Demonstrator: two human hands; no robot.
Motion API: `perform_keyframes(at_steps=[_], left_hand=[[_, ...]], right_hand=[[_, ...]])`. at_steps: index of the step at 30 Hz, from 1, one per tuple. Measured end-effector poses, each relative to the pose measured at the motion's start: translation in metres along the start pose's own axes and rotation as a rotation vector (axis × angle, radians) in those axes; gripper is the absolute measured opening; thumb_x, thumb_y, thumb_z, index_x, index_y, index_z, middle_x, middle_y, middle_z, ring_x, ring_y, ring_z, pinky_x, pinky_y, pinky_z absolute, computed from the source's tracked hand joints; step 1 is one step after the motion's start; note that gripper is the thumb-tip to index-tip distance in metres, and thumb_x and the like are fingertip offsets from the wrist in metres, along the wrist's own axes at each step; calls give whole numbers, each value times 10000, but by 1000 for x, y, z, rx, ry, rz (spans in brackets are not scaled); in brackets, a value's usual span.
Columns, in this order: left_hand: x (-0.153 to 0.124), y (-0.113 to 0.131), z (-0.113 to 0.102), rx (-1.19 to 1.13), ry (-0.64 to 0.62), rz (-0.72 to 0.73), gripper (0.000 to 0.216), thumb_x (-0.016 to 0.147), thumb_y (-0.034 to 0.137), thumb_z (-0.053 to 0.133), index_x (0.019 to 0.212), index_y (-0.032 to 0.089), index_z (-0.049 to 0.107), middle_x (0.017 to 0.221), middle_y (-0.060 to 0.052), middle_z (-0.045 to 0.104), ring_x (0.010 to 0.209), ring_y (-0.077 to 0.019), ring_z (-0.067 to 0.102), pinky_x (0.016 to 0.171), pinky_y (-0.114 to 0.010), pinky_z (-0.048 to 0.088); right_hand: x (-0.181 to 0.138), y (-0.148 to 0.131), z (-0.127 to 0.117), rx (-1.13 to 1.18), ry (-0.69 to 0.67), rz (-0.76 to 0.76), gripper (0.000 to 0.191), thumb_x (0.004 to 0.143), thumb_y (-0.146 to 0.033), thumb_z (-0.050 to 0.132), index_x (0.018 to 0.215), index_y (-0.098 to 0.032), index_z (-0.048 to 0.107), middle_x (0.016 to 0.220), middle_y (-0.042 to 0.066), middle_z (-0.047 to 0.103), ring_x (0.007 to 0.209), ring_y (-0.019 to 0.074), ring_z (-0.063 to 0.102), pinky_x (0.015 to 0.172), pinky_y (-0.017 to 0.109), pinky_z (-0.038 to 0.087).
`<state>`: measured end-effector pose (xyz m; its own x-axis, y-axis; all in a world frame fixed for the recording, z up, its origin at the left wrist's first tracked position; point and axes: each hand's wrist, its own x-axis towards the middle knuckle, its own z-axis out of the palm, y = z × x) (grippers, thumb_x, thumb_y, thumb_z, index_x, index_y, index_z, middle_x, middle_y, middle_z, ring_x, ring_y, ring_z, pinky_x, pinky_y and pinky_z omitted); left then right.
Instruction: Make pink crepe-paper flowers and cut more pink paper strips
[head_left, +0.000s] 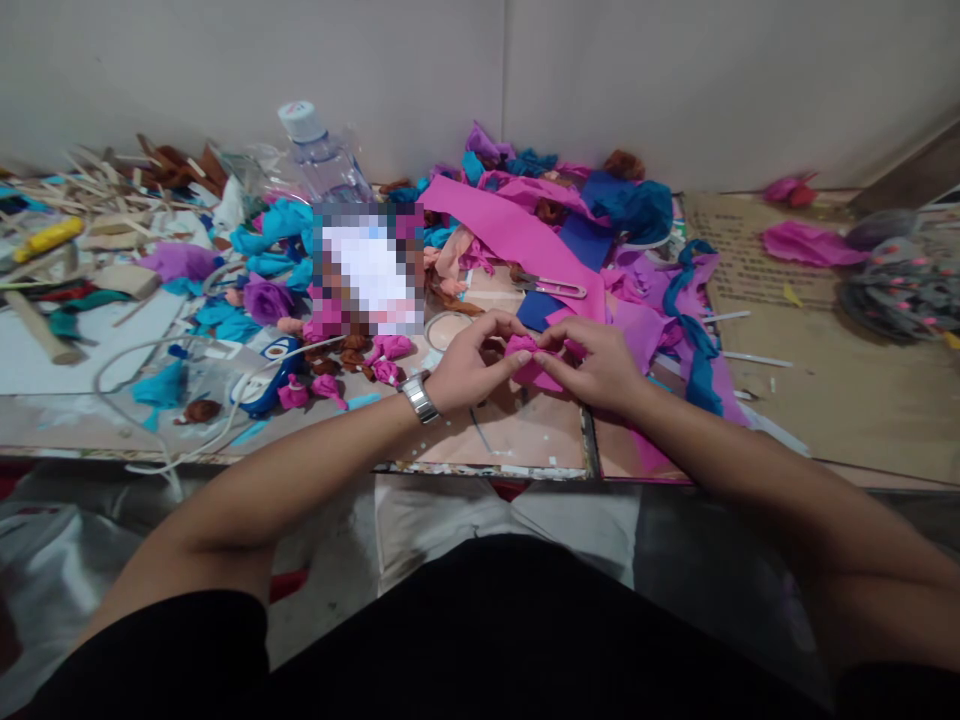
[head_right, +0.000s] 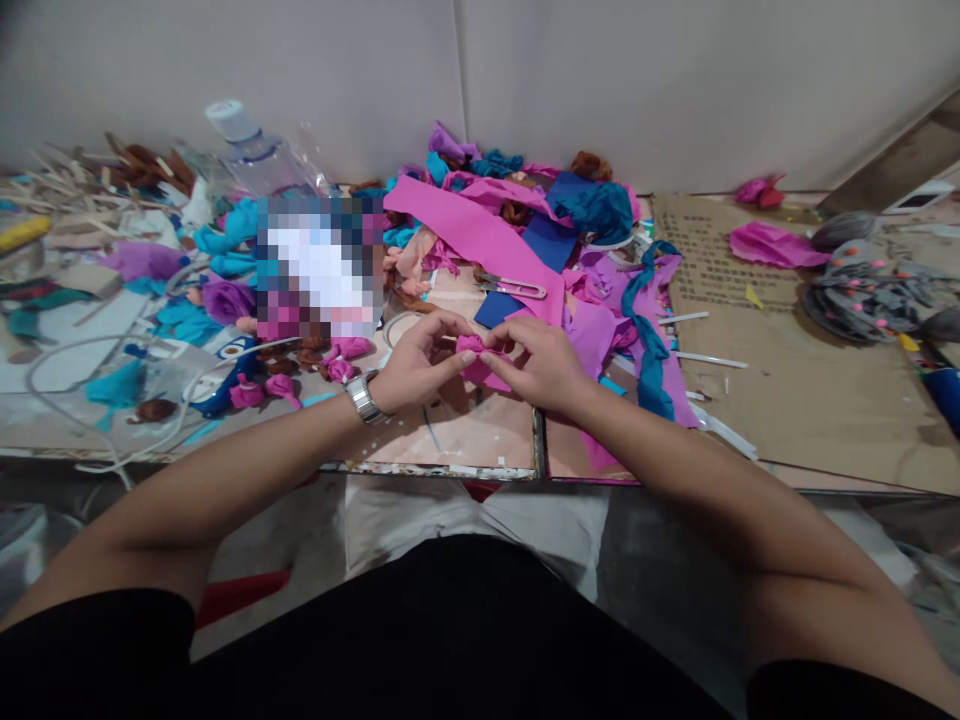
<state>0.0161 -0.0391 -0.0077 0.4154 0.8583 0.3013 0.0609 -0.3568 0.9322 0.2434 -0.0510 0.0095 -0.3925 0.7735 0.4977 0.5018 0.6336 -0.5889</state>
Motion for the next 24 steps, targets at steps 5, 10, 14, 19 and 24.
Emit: perform_keyframes(at_steps=[5, 10, 14, 19, 24], left_hand=[[1, 2, 1, 4, 31, 34, 347, 939, 482, 760, 1077, 182, 653, 1053, -59, 701, 922, -133, 659, 785, -223, 537], [2, 1, 1, -2, 18, 79, 314, 955, 450, 749, 1094, 184, 658, 1058, -55, 706, 918, -123, 664, 783, -214, 534], [2, -2, 1, -19, -2, 91, 325, 962, 456, 740, 1115, 181, 658, 1082, -66, 702, 934, -132, 668, 808, -228, 545], [1, -5, 0, -51, -32, 73, 337, 966, 460, 732, 1126, 176, 644, 1110, -71, 690, 925, -134, 669, 815, -239, 552], [-1, -4, -3, -20, -89, 66, 339, 991, 464, 693, 1168, 180, 646, 1120, -76, 690, 942, -147, 664, 821, -247, 538]], right_hand=[[0, 0, 0, -3, -3, -12, 160, 968, -376, 727, 971, -217, 733, 871, 48, 751, 765, 193, 681, 644, 313, 510], [0, 1, -1, 11, -17, -45, 151, 990, -355, 707, 958, -208, 726, 840, 44, 734, 756, 188, 670, 652, 311, 488], [0, 1, -1, 16, -21, -52, 154, 994, -357, 707, 950, -210, 727, 831, 43, 731, 748, 186, 655, 673, 318, 478], [0, -1, -1, 53, -39, -15, 183, 996, -385, 707, 937, -212, 728, 824, 39, 724, 746, 184, 650, 659, 311, 466], [0, -2, -2, 74, -53, 34, 229, 979, -420, 730, 893, -208, 721, 808, 38, 719, 729, 179, 637, 650, 307, 459]])
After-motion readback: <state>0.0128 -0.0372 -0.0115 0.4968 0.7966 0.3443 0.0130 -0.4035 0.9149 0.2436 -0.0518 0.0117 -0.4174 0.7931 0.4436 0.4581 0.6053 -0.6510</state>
